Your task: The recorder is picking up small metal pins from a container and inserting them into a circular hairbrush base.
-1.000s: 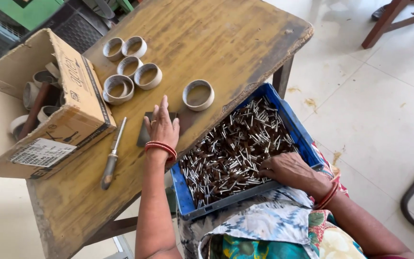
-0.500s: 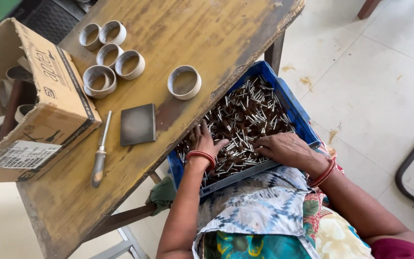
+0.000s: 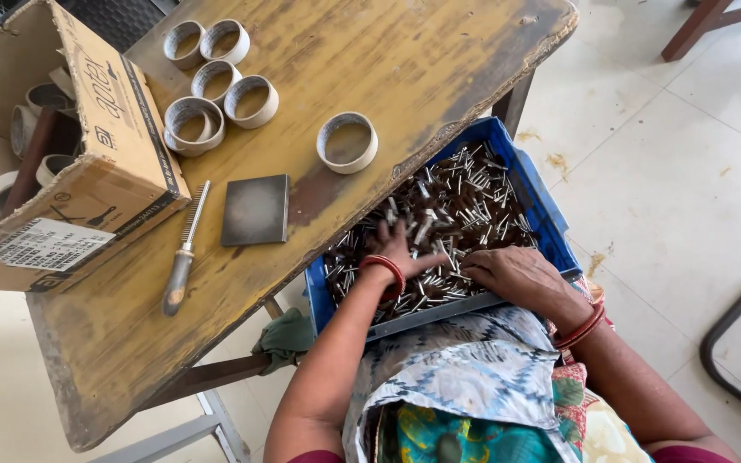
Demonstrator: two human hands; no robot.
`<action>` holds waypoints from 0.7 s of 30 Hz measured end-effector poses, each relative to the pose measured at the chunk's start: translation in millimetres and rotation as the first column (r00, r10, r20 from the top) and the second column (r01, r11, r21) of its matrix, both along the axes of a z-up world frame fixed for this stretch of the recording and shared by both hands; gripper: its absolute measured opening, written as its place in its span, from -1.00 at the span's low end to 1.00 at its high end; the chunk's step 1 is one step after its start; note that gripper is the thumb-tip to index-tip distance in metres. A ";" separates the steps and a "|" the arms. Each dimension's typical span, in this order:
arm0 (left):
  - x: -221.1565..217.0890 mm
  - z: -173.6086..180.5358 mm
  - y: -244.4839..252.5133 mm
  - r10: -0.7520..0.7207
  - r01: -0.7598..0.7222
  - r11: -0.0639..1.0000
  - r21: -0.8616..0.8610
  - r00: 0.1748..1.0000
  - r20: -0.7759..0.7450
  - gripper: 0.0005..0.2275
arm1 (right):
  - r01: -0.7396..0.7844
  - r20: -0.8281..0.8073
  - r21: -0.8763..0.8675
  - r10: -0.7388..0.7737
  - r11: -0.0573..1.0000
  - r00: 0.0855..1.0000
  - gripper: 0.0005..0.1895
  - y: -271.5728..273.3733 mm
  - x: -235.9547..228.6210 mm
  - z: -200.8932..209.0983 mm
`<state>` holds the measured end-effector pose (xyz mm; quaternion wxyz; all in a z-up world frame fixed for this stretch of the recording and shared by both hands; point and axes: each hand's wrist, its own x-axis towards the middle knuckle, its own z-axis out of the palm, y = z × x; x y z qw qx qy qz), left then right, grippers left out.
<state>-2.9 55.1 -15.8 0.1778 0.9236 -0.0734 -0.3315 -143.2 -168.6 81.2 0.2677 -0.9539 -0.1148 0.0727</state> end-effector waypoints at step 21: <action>2.2 -19.8 -15.8 -0.050 0.124 0.942 -0.312 0.971 0.233 -0.15 | 0.149 -0.049 0.071 -0.145 0.986 0.988 -0.63 -2.7 -16.5 6.4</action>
